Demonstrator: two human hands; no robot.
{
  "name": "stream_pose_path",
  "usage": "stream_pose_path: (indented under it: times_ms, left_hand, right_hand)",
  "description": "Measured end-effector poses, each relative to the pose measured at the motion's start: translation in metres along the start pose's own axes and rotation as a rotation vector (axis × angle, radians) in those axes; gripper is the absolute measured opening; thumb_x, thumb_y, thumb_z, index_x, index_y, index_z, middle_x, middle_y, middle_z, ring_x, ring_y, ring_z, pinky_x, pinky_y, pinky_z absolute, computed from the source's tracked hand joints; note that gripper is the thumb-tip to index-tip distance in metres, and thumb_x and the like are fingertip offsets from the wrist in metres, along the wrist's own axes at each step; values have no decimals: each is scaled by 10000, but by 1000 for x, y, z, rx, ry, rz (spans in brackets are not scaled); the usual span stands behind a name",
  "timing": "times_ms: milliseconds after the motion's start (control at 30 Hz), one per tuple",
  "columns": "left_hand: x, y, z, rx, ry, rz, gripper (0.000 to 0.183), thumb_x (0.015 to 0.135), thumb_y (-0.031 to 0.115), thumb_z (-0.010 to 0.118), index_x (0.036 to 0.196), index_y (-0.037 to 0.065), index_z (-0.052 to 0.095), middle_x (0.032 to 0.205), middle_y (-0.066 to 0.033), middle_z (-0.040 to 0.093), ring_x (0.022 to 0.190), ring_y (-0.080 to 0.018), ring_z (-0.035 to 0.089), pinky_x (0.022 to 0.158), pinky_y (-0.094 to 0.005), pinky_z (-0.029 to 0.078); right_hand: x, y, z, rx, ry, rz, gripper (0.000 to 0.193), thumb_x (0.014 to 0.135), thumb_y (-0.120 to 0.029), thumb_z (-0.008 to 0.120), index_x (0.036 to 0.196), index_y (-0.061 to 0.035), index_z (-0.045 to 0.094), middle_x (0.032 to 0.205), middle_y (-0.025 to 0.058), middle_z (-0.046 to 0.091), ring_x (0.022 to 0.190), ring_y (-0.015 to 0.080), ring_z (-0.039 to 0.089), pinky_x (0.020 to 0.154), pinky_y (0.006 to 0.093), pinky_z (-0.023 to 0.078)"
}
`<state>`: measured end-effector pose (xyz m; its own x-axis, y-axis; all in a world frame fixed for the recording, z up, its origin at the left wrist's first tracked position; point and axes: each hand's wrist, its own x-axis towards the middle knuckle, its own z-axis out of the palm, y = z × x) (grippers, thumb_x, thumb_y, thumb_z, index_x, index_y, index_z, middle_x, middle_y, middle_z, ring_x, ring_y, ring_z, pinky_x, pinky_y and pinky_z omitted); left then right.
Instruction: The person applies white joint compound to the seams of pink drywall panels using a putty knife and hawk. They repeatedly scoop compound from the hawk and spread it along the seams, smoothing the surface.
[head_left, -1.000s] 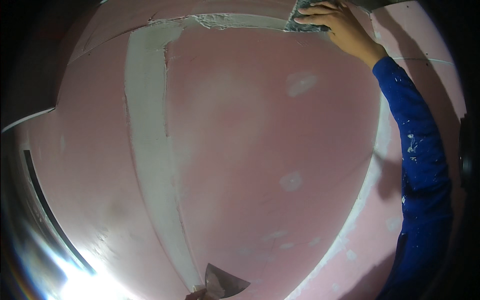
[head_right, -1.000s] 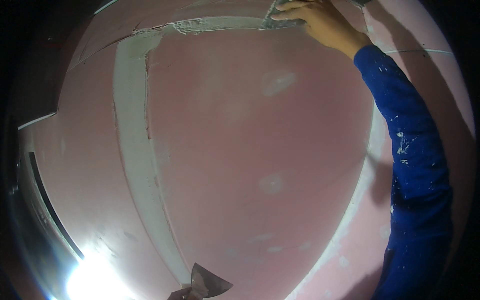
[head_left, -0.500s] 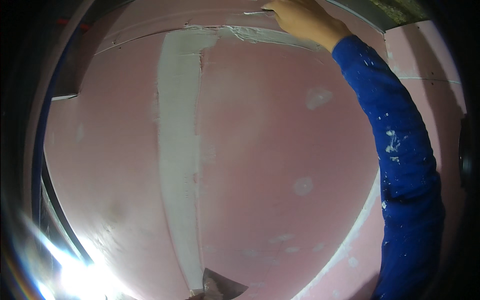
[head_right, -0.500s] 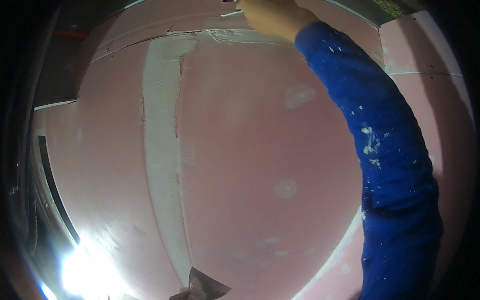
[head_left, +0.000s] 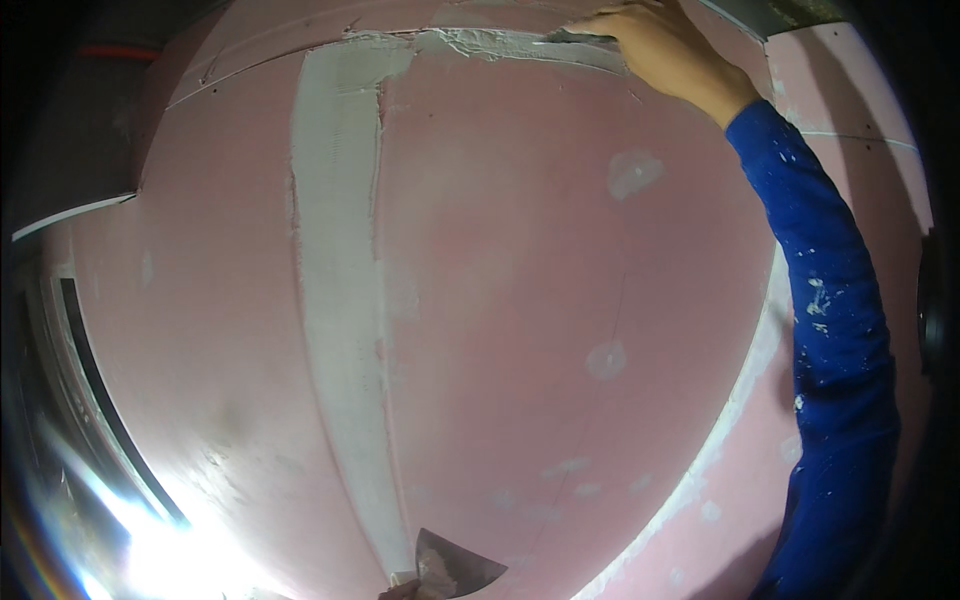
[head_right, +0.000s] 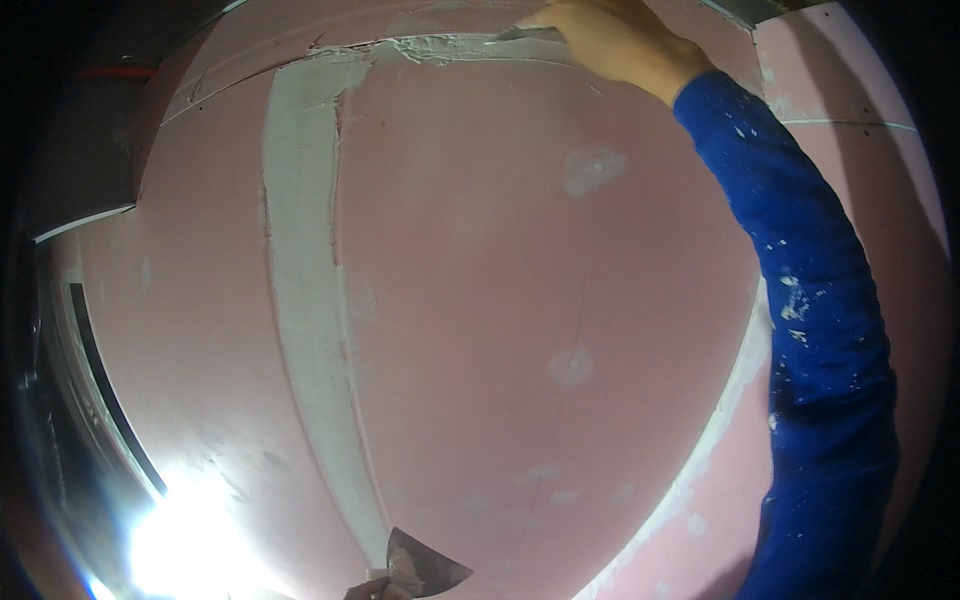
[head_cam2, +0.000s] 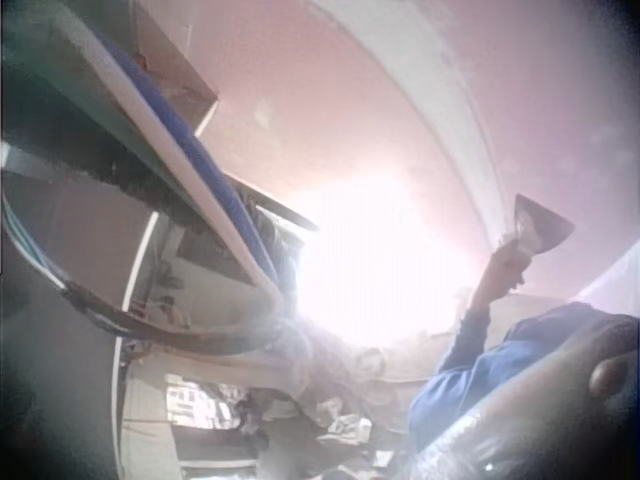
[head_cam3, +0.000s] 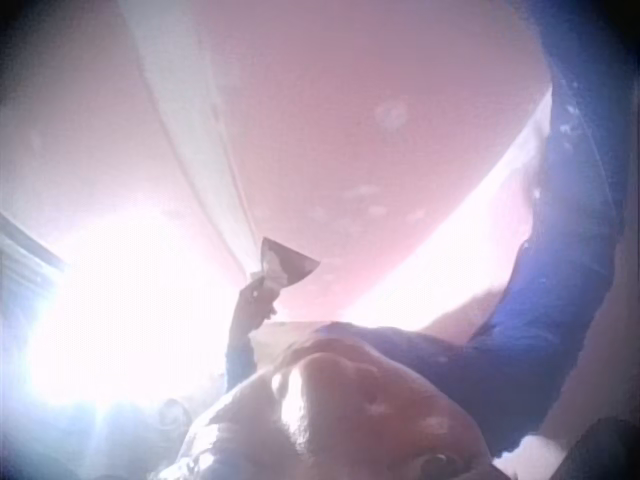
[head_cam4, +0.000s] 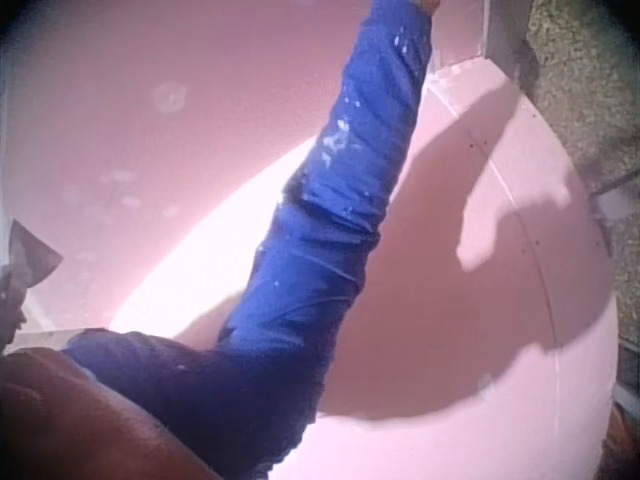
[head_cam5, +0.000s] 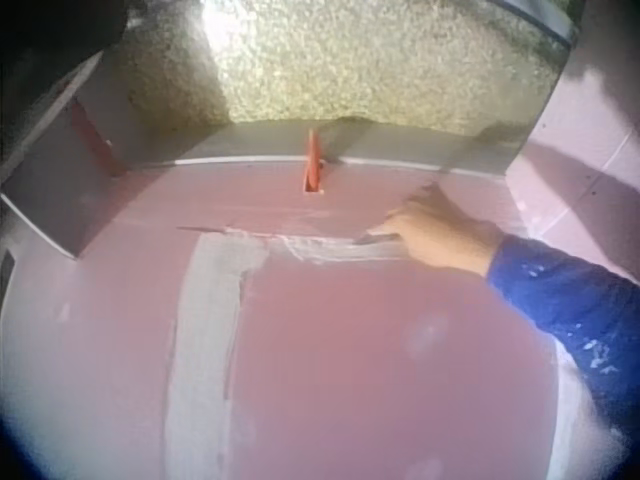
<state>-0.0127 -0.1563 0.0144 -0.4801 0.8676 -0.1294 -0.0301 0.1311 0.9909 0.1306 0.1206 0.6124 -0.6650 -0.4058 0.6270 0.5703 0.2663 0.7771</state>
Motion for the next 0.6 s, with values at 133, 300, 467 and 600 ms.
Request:
stream_pose_path:
  times_ms: [133,300,467,600]
  left_hand:
    - [-12,5,-11,19,4,-17,428,948,218,680,1334,55,595,902,-37,681,580,-88,601,468,-240,473]
    - [-18,1,-8,3,19,-49,484,939,178,690,1381,46,545,935,-78,690,588,-97,610,473,-248,492]
    - [-7,-13,8,-76,4,8,560,915,112,694,1426,19,484,971,-96,689,609,-131,634,487,-250,518]
    - [5,-19,12,-54,-28,-16,571,912,102,693,1435,26,476,1001,-108,695,613,-142,641,486,-256,518]
  right_hand:
    - [1,-14,-4,36,6,38,432,844,-2,595,1222,-174,715,1185,101,699,1138,306,601,948,463,434]
    - [62,-45,18,116,204,-162,376,855,-24,626,1214,-112,695,1200,86,683,1164,298,582,1011,478,427]
    - [96,-61,45,73,390,-295,392,871,-42,631,1255,-110,666,1224,90,639,1204,308,541,1069,505,392]
    - [82,-67,58,50,375,-198,418,886,-36,611,1294,-123,646,1253,91,605,1246,303,501,1085,506,370]
